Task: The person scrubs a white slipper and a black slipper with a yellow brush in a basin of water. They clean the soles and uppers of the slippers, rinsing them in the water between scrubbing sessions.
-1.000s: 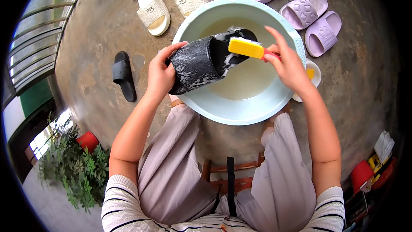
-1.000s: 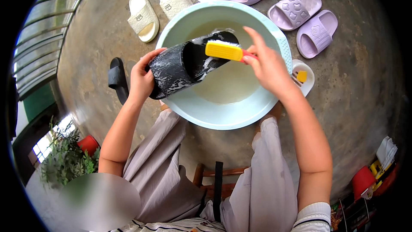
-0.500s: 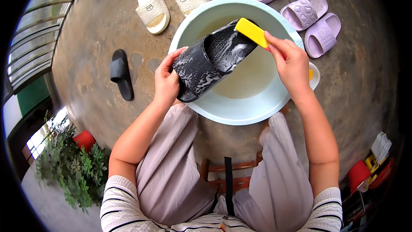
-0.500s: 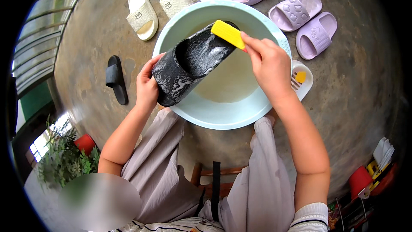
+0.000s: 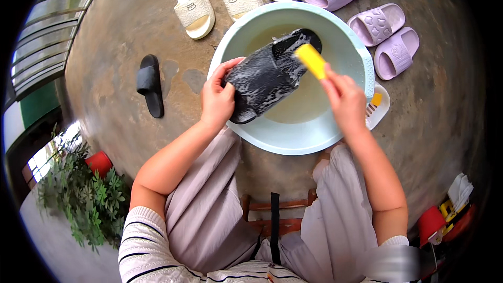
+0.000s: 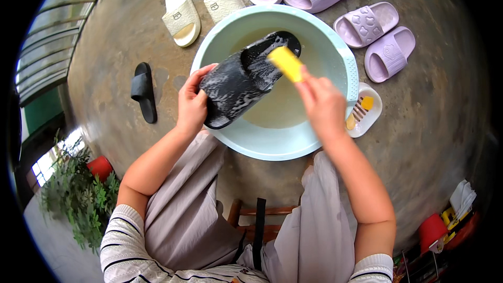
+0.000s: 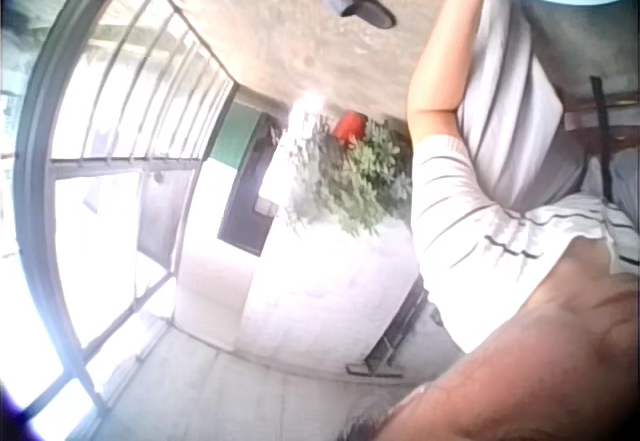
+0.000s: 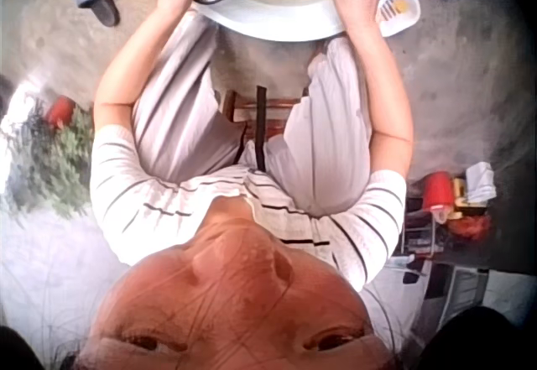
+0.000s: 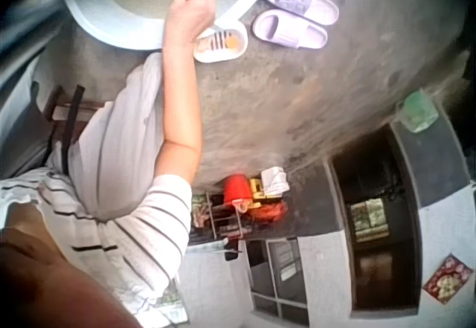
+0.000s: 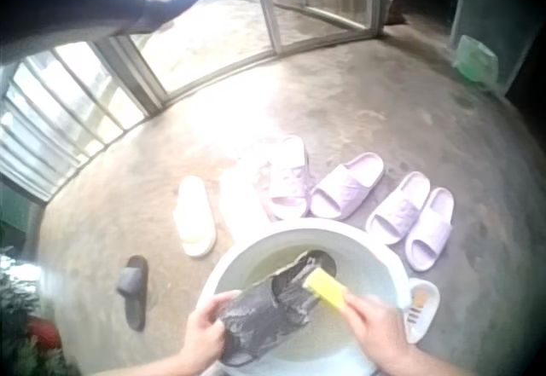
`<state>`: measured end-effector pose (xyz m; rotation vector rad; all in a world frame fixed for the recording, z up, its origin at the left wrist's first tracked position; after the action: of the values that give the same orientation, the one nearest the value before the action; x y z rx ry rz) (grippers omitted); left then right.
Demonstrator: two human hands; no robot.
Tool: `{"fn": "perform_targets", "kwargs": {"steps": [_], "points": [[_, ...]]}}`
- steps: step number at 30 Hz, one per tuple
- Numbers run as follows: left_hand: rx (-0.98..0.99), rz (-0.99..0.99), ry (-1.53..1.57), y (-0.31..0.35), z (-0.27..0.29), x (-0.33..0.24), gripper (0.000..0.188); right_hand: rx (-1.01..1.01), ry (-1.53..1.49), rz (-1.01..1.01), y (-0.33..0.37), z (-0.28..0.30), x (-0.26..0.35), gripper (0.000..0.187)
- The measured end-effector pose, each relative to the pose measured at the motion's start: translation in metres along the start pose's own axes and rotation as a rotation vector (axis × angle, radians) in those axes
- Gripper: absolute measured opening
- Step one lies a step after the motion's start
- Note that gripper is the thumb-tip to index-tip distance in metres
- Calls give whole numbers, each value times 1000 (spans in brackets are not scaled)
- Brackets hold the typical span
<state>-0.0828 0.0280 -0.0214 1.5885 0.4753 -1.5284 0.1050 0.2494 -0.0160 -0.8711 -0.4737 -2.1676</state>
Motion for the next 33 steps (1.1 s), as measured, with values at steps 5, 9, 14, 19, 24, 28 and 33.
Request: {"fn": "perform_targets", "kwargs": {"steps": [5,9,14,19,24,28,33], "points": [[-13,-13,12,6,-25,16,41,182,-712,-305,-5,-14,15,47],[88,217,69,25,-44,13,62,132,-651,73,-12,-27,45,114],[316,206,-194,41,-49,5,87,290,-324,192,-11,-29,59,118],[230,-434,-944,21,-41,-34,111,424,-429,112,-18,-36,40,109],[482,-174,-695,-2,-56,-25,113,423,-390,150,-20,-35,32,100],[252,-299,-715,-11,-63,-13,106,238,-203,105,-27,15,31,72],[202,-251,-699,-26,-68,-22,99,81,42,122,9,75,42,33]]}}
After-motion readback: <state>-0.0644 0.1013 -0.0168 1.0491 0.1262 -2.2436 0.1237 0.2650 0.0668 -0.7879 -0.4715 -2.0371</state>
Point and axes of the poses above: each hand's wrist, its own y-axis away from the middle knuckle, its own z-axis out of the back of the hand, x = y × z, the point moved 5 cm from there along -y, towards the middle knuckle, and after that the axes turned 3 degrees about -z, right-handed, at the moved point
